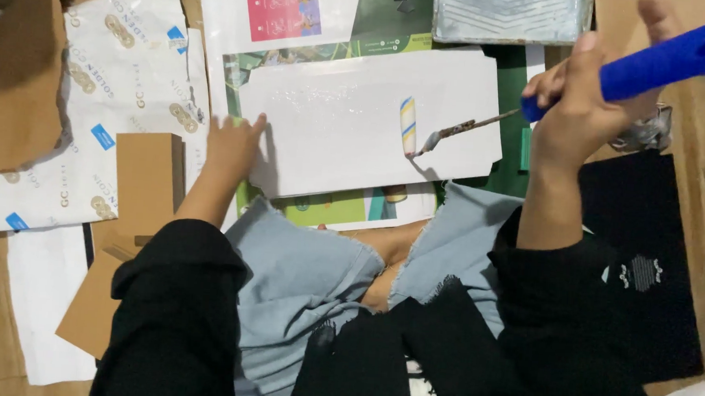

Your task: Assembling a folder by applying glue to a base sheet with a roller and attaching cardboard panels.

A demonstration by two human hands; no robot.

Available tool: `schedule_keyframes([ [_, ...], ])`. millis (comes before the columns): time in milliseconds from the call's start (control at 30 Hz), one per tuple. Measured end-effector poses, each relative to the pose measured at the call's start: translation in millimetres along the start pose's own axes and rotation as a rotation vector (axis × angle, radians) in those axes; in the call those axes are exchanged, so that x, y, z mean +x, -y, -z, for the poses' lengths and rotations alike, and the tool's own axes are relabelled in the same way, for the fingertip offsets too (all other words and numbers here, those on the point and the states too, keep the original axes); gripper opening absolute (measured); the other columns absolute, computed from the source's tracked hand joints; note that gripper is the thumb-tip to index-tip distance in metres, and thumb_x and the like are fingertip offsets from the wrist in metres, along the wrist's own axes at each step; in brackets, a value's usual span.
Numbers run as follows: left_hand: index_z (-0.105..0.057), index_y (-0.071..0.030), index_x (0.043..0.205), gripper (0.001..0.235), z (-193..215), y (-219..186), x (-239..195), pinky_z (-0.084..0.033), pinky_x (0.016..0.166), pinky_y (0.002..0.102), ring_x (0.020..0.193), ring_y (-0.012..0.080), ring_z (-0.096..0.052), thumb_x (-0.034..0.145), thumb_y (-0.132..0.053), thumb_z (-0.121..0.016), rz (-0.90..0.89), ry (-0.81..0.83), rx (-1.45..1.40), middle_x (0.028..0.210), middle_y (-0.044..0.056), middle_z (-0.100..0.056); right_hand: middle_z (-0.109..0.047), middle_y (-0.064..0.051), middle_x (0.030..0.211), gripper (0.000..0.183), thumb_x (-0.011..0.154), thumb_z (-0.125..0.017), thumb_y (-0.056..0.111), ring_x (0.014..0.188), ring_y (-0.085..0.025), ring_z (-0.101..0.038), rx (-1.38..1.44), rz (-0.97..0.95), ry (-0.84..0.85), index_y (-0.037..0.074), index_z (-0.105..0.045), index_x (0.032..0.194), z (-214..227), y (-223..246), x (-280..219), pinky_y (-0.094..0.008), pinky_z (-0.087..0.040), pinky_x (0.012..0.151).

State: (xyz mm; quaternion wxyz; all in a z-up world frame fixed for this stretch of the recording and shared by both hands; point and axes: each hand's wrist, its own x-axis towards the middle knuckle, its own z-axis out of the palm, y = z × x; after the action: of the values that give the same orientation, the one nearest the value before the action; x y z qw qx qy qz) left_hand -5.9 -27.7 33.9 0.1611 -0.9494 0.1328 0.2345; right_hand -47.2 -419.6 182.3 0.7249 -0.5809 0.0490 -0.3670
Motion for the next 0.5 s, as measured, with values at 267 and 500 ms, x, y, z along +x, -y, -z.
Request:
schedule_keyframes([
  [267, -0.049, -0.010, 0.045, 0.071, 288.8, -130.5, -40.5, -0.029, 0.049, 0.025, 0.043, 0.0121, -0.037, 0.069, -0.069, -0.018, -0.201, 0.074, -1.295, 0.044, 0.002, -0.040, -0.048, -0.011, 0.082, 0.018, 0.095, -0.057, 0.001, 0.050, -0.016, -0.052, -0.165, 0.196, 0.199, 0.006, -0.042, 0.103, -42.4, 42.0, -29.9, -0.027, -0.052, 0.050],
  [500, -0.044, -0.006, 0.043, 0.073, 306.7, -185.8, -4.5, -0.014, 0.041, 0.025, 0.038, 0.0112, -0.023, 0.065, -0.071, -0.017, -0.290, 0.229, -1.620, 0.038, 0.003, -0.029, -0.048, -0.009, 0.064, 0.018, 0.091, -0.060, 0.006, 0.046, -0.018, -0.055, -0.119, 0.097, 0.095, 0.006, -0.044, 0.099, -26.9, 34.1, -24.7, -0.026, -0.050, 0.047],
])
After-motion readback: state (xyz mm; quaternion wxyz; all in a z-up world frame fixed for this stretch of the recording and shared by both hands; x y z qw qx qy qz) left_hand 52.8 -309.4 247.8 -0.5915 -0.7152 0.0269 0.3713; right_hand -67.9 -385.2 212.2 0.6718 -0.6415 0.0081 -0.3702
